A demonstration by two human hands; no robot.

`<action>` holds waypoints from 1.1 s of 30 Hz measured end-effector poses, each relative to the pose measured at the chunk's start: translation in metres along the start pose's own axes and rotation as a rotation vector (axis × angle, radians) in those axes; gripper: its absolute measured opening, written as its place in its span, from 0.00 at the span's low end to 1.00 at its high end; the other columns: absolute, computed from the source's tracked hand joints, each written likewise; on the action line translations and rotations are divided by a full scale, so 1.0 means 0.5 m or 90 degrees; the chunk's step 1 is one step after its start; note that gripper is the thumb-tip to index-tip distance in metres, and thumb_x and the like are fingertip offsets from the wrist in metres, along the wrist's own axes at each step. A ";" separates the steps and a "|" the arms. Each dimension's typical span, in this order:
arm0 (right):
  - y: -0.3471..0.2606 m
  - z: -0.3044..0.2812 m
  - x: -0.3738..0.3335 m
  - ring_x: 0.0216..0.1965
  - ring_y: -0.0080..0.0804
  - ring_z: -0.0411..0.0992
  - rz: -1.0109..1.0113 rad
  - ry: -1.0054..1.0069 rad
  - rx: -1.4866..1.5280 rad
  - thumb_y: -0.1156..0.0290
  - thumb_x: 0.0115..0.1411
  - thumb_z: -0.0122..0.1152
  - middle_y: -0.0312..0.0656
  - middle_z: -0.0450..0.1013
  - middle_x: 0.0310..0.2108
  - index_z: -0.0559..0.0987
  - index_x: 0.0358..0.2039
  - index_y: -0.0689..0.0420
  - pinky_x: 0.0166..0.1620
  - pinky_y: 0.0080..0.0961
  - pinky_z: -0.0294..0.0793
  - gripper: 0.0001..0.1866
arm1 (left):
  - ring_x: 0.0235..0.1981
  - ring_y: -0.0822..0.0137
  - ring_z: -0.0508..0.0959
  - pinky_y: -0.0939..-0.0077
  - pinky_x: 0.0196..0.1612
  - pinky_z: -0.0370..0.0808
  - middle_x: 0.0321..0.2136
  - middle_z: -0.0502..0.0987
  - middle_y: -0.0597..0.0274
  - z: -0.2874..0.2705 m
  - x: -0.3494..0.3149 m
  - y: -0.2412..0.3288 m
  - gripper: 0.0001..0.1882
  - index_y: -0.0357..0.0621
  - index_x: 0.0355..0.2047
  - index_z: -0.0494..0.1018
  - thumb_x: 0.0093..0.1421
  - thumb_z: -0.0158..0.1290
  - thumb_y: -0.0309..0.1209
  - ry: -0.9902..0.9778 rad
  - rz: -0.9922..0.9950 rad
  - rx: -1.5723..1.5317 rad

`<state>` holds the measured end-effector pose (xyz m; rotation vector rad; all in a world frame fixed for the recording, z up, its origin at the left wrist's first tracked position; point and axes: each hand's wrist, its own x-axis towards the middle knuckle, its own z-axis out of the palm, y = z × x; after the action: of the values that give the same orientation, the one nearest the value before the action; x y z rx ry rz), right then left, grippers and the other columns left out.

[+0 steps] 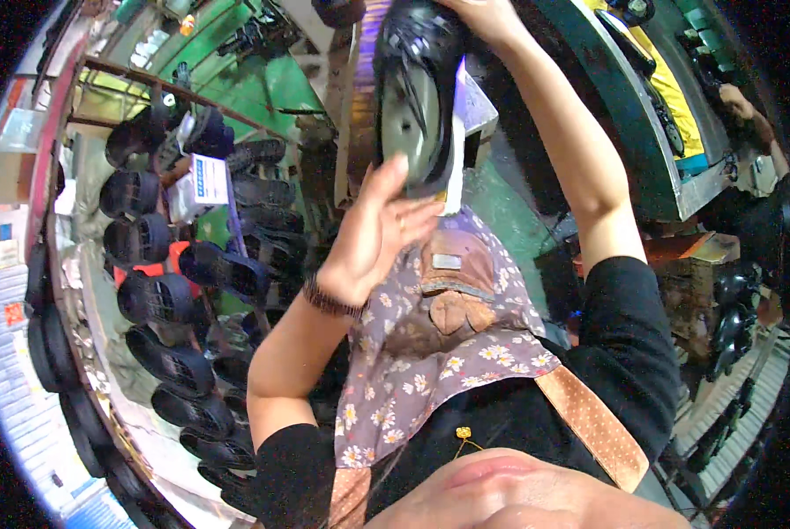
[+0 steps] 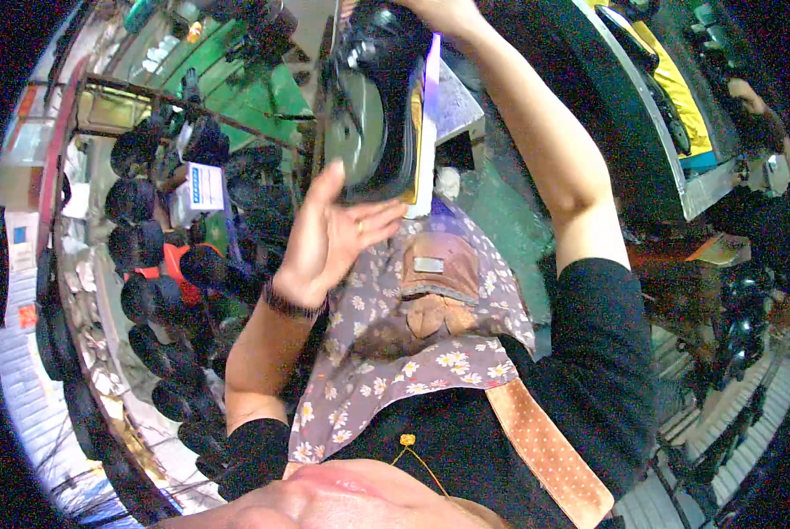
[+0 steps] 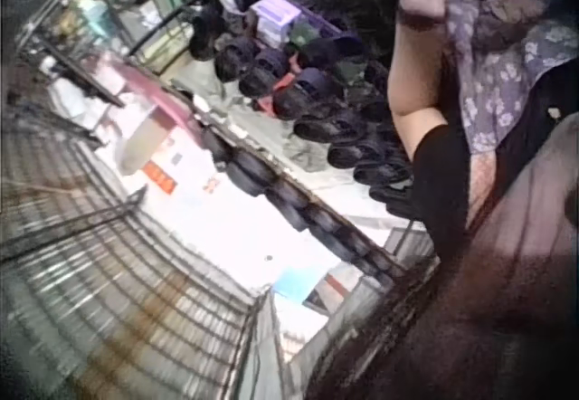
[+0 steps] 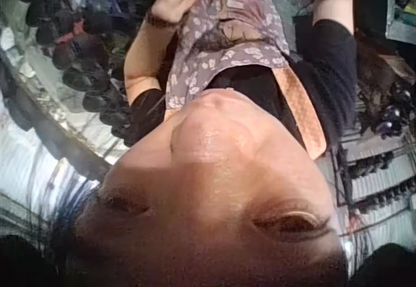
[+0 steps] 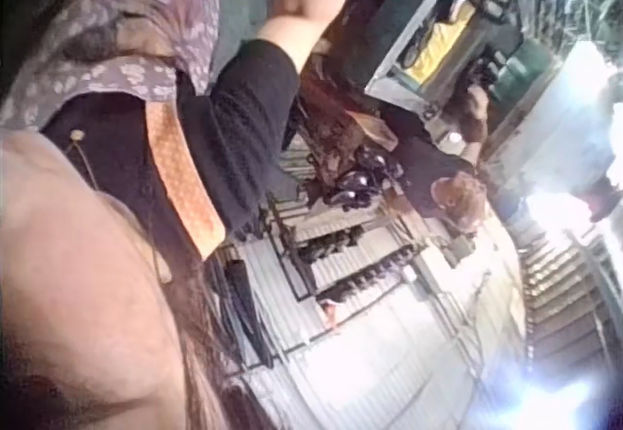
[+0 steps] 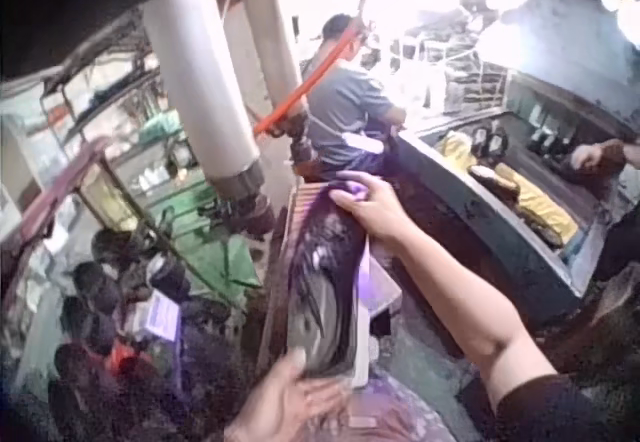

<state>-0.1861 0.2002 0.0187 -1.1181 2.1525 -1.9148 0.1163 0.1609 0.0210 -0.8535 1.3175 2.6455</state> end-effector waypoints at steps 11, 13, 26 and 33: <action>0.027 0.083 -0.229 0.40 0.31 0.75 0.037 0.138 0.105 0.58 0.50 0.71 0.46 0.76 0.40 0.73 0.51 0.63 0.47 0.30 0.72 0.32 | 0.19 0.64 0.78 0.74 0.26 0.78 0.26 0.76 0.54 -0.050 0.094 0.135 0.38 0.41 0.58 0.57 0.59 0.50 0.57 0.139 -0.003 0.235; -0.014 0.087 -0.349 0.49 0.40 0.72 -0.037 0.047 0.048 0.60 0.46 0.74 0.52 0.73 0.46 0.68 0.57 0.59 0.54 0.33 0.68 0.39 | 0.20 0.70 0.74 0.75 0.24 0.75 0.25 0.75 0.59 -0.067 0.099 0.090 0.29 0.40 0.55 0.63 0.63 0.50 0.49 0.242 0.268 0.186; -0.040 0.107 -0.365 0.59 0.54 0.62 -0.052 0.063 -0.167 0.58 0.43 0.74 0.59 0.64 0.56 0.63 0.61 0.56 0.60 0.40 0.62 0.45 | 0.38 0.71 0.69 0.77 0.46 0.67 0.39 0.72 0.59 -0.156 0.169 -0.052 0.21 0.32 0.54 0.63 0.68 0.44 0.36 0.410 0.657 0.381; -0.014 0.072 -0.341 0.38 0.29 0.74 -0.032 0.321 0.261 0.60 0.68 0.45 0.44 0.77 0.36 0.76 0.46 0.62 0.42 0.24 0.71 0.19 | 0.40 0.70 0.71 0.76 0.47 0.68 0.40 0.73 0.59 -0.128 0.138 -0.028 0.24 0.31 0.52 0.65 0.67 0.45 0.41 0.463 0.601 0.399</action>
<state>-0.0398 0.2610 -0.0538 -0.6719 1.7764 -2.7261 0.0911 0.1089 -0.0547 -1.3586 3.1433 2.0577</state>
